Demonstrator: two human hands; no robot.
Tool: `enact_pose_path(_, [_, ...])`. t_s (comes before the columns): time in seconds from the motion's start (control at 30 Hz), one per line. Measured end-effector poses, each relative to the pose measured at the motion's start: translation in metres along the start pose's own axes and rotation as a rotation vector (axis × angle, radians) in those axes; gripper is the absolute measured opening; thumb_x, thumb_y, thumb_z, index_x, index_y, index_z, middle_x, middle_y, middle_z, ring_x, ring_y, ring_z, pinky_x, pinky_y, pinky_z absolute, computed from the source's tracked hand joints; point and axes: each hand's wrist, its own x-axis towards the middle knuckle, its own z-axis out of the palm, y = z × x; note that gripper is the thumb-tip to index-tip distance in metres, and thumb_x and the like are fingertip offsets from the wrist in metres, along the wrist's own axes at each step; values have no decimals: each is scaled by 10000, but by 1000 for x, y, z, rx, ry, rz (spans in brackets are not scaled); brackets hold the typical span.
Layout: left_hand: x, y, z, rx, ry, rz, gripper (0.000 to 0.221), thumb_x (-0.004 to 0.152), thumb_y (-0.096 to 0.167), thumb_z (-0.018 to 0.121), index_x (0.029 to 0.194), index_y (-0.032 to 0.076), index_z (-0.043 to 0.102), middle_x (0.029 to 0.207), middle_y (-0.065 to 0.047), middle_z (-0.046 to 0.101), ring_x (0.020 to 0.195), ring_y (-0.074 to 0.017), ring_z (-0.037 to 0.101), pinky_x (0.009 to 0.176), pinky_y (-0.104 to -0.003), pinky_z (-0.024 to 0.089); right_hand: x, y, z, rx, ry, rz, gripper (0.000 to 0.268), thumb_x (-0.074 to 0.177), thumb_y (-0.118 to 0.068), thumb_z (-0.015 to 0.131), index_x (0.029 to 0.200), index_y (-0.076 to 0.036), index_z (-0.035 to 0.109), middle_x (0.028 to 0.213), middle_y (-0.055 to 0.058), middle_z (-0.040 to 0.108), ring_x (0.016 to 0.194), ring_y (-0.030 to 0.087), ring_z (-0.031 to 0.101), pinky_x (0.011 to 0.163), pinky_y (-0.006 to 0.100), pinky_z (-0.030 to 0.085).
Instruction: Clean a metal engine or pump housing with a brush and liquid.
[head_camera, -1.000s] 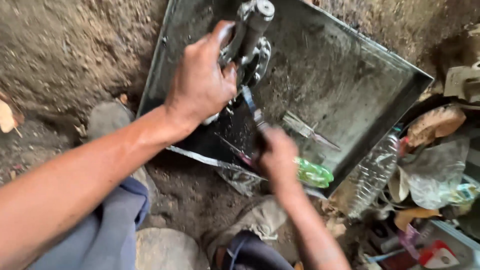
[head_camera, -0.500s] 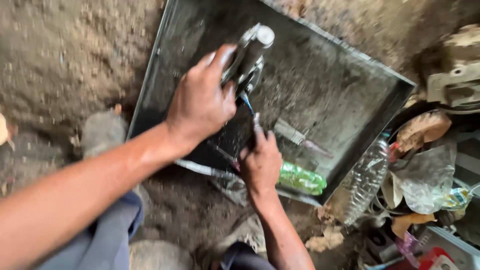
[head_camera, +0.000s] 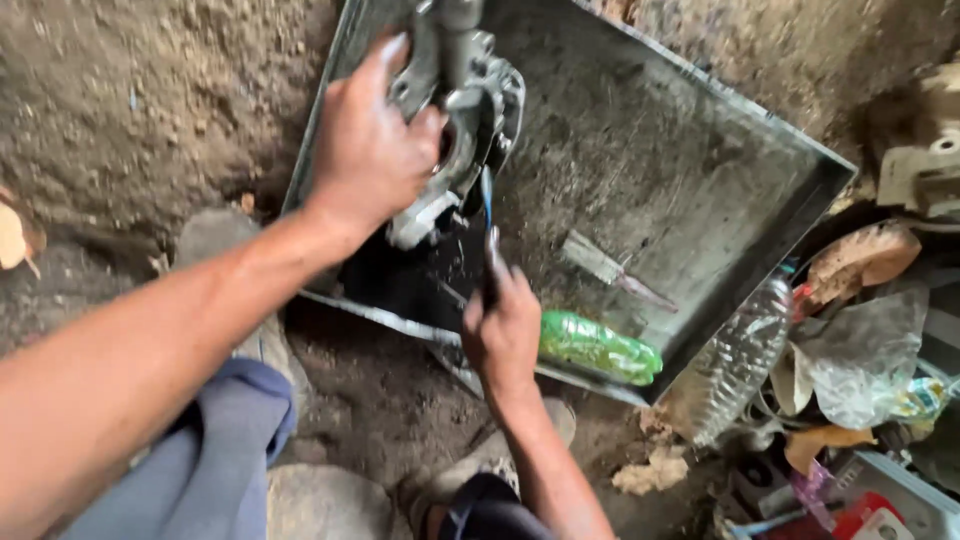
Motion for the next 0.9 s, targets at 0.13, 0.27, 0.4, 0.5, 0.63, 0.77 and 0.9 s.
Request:
enact_pose_path(0.13, [0, -25, 2, -235, 13, -257, 639, 904, 58, 675, 1463, -56, 387, 1105, -178, 707, 787, -245, 773, 563, -273, 650, -23, -9, 2, -25, 96, -102, 549, 804, 15, 613, 1344, -82, 606, 928, 241, 601, 778, 426, 617, 675, 483, 513])
enact_pose_path(0.27, [1, -66, 9, -616, 41, -231, 775, 929, 90, 735, 1511, -68, 248, 1389, -253, 529, 1090, -264, 681, 942, -368, 581, -3, 2, 4, -106, 163, -179, 581, 833, 3, 609, 1408, -79, 584, 1010, 273, 600, 842, 454, 613, 729, 495, 519])
enact_pose_path(0.4, [-7, -68, 0, -108, 25, -394, 895, 959, 225, 828, 1571, -61, 241, 1557, -249, 258, 1323, -303, 471, 1228, -425, 304, 9, -11, 4, 22, 153, -135, 416, 917, 2, 608, 1319, -104, 607, 1000, 228, 637, 858, 419, 638, 725, 469, 519])
enact_pose_path(0.5, [-4, -54, -8, -323, 19, -480, 916, 921, 220, 770, 1558, -53, 171, 1570, -215, 229, 1180, -257, 686, 1179, -367, 378, -18, 10, 8, 35, 143, -219, 506, 878, 13, 569, 1380, -50, 562, 888, 215, 592, 762, 382, 612, 664, 455, 505])
enact_pose_path(0.63, [-12, -73, 2, -386, 65, -395, 894, 955, 205, 770, 1574, -70, 186, 1579, -225, 269, 1226, -262, 671, 1180, -386, 445, -18, 0, 2, 59, 155, -222, 468, 876, 18, 587, 1340, -50, 596, 849, 164, 600, 745, 341, 621, 668, 438, 528])
enact_pose_path(0.77, [-19, -63, -3, -506, 30, -531, 967, 885, 202, 732, 1578, -30, 99, 1574, -178, 341, 1171, -236, 707, 1171, -379, 437, -1, -15, -10, -55, 121, -52, 429, 868, 6, 639, 1295, -32, 646, 884, 191, 617, 773, 374, 617, 681, 464, 506])
enact_pose_path(0.9, [-14, -67, -3, -404, 24, -447, 928, 926, 242, 725, 1597, -40, 150, 1616, -164, 324, 1306, -275, 617, 1238, -395, 327, -32, -10, -20, -4, 111, -204, 451, 852, -2, 592, 1301, 18, 623, 873, 182, 637, 777, 369, 628, 708, 453, 514])
